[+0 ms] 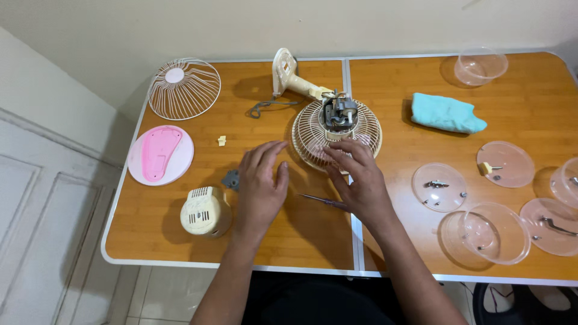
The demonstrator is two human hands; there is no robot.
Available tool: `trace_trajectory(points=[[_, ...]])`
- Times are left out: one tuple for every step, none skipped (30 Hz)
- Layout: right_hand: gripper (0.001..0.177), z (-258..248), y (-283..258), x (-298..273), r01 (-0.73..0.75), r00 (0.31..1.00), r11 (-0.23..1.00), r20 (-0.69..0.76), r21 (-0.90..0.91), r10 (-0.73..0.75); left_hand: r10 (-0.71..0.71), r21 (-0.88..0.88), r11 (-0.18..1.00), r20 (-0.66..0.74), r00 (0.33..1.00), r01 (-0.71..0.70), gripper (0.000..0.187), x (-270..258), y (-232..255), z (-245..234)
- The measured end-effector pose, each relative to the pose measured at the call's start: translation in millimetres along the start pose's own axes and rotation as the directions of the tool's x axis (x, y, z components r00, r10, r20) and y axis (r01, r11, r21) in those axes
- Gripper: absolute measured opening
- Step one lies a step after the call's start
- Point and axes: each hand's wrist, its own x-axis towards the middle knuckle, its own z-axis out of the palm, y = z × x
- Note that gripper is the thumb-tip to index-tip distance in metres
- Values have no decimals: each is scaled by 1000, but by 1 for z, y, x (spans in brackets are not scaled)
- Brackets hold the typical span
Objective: The person wipes the fan motor housing and cage with a cloth, then installs the pink fan blade onto the motor shaft. They reattach the motor assembly to the cage and use a screwdriver to tighten a screw on the motor housing.
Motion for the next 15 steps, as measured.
trace_trajectory(points=[[35, 4, -3, 0, 13, 1000, 1000, 10, 18, -13, -3, 35, 999, 8, 1000, 2, 35, -3, -2, -10], [35, 9, -6, 0, 26, 999, 999, 20, 35, -27, -5, 70, 998, 17, 1000, 4, 35, -6, -3, -19], [36, 14, -9, 2, 41, 999, 998, 28, 54, -42, -7, 106, 994, 23, 1000, 5, 35, -7, -5, -29], [35, 20, -12, 3, 55, 998, 996, 35, 67, -57, -3, 146, 989, 33, 999, -2, 35, -9, -7, -38], [34, 25, -16, 4, 65, 997, 995, 42, 79, -69, -1, 185, 983, 46, 999, -8, 34, -11, -10, -46], [34, 31, -20, 5, 76, 996, 993, 50, 91, -81, 1, 222, 975, 59, 998, -14, 34, -13, -13, -55], [31, 37, -23, 6, 85, 993, 991, 68, 106, -92, -46, 266, 964, 99, 994, 18, 35, -14, -17, -63], [29, 43, -26, 8, 94, 991, 988, 85, 122, -104, -96, 310, 949, 137, 986, 49, 36, -15, -22, -72], [26, 49, -29, 10, 103, 988, 985, 104, 137, -117, -147, 354, 932, 172, 974, 78, 37, -16, -26, -79], [24, 55, -32, 11, 75, 983, 987, 154, 140, -97, -196, 384, 917, 204, 959, 106, 35, -16, -31, -85], [21, 61, -36, 13, 49, 976, 989, 203, 143, -78, -245, 416, 900, 233, 941, 131, 34, -13, -37, -90], [19, 68, -39, 15, 23, 966, 989, 252, 144, -59, -295, 448, 880, 261, 919, 155, 33, -10, -42, -94], [18, 75, -41, 17, 23, 962, 990, 267, 142, -61, -341, 468, 866, 292, 894, 177, 35, -7, -48, -98], [16, 82, -43, 20, 24, 957, 990, 283, 141, -63, -386, 488, 850, 322, 865, 198, 36, -3, -54, -101], [15, 89, -45, 21, 22, 952, 990, 298, 138, -63, -430, 508, 834, 352, 831, 216, 38, 1, -59, -102]])
